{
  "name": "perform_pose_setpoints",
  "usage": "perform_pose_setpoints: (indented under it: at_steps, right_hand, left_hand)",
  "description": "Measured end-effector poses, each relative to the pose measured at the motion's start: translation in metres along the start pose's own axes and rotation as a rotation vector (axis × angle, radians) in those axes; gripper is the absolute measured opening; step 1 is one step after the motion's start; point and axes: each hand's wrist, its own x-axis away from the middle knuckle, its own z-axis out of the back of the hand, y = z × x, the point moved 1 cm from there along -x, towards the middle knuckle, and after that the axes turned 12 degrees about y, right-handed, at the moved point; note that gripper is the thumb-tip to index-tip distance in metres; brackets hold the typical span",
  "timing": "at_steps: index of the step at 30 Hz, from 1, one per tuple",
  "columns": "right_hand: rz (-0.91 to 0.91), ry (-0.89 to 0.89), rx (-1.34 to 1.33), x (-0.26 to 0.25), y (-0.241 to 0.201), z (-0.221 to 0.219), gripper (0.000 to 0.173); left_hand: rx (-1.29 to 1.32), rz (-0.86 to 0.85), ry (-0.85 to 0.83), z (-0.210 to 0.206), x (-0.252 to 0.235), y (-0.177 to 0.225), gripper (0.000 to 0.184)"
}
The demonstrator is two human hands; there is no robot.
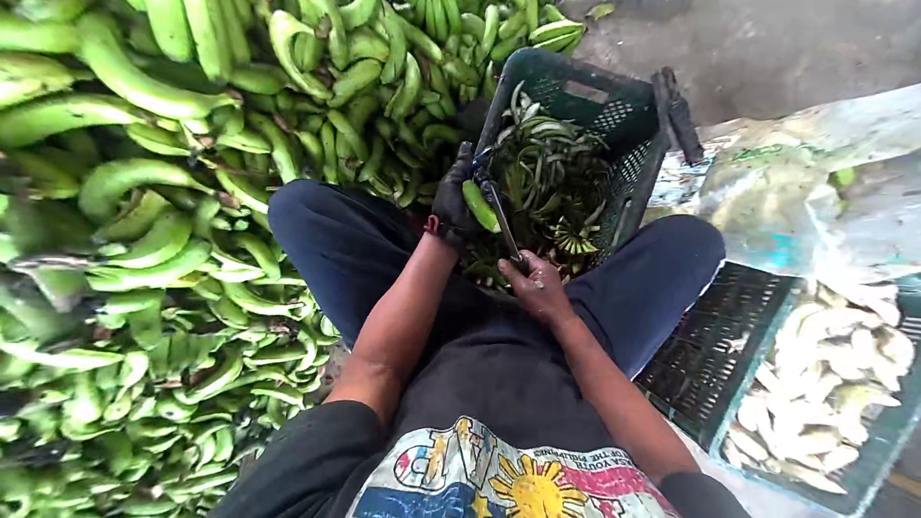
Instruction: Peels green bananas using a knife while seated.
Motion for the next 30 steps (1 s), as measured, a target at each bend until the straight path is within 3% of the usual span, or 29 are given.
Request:
perform_pose_setpoints:
  at_steps: [6, 14, 20, 22, 24, 27, 30]
  right_hand:
    - [0.078, 0.037, 0.054, 0.004, 0.008, -0.002, 0.027]
    - [0.038, 0.06, 0.144, 0.005, 0.009, -0.013, 0.026]
    - [-0.082, -0.009, 0.221, -0.018, 0.01, -0.018, 0.029]
    - [-0.079, -0.012, 0.209, -0.021, 0.015, -0.018, 0.028]
    - [-0.098, -0.022, 0.231, -0.022, 0.014, -0.016, 0.027]
    - [-0.131, -0.022, 0.29, -0.02, 0.011, -0.015, 0.028]
    - [-0.143, -0.025, 0.326, -0.021, 0.008, -0.017, 0.032]
  left_hand:
    - [-0.034, 0.071, -0.009, 0.01, -0.004, 0.005, 0.061]
    - [-0.068, 0.041, 0.062, 0.005, 0.0, 0.005, 0.058]
    - [-0.105, 0.155, 0.11, 0.019, -0.007, -0.035, 0.062]
    - [-0.122, 0.095, 0.152, 0.027, -0.009, -0.045, 0.06]
    - [-0.269, -0.088, 0.2, 0.025, -0.006, -0.043, 0.064]
    - [-0.499, -0.377, 0.104, 0.02, -0.002, -0.041, 0.066]
    - [-0.386, -0.295, 0.06, 0.003, 0.015, -0.044, 0.077]
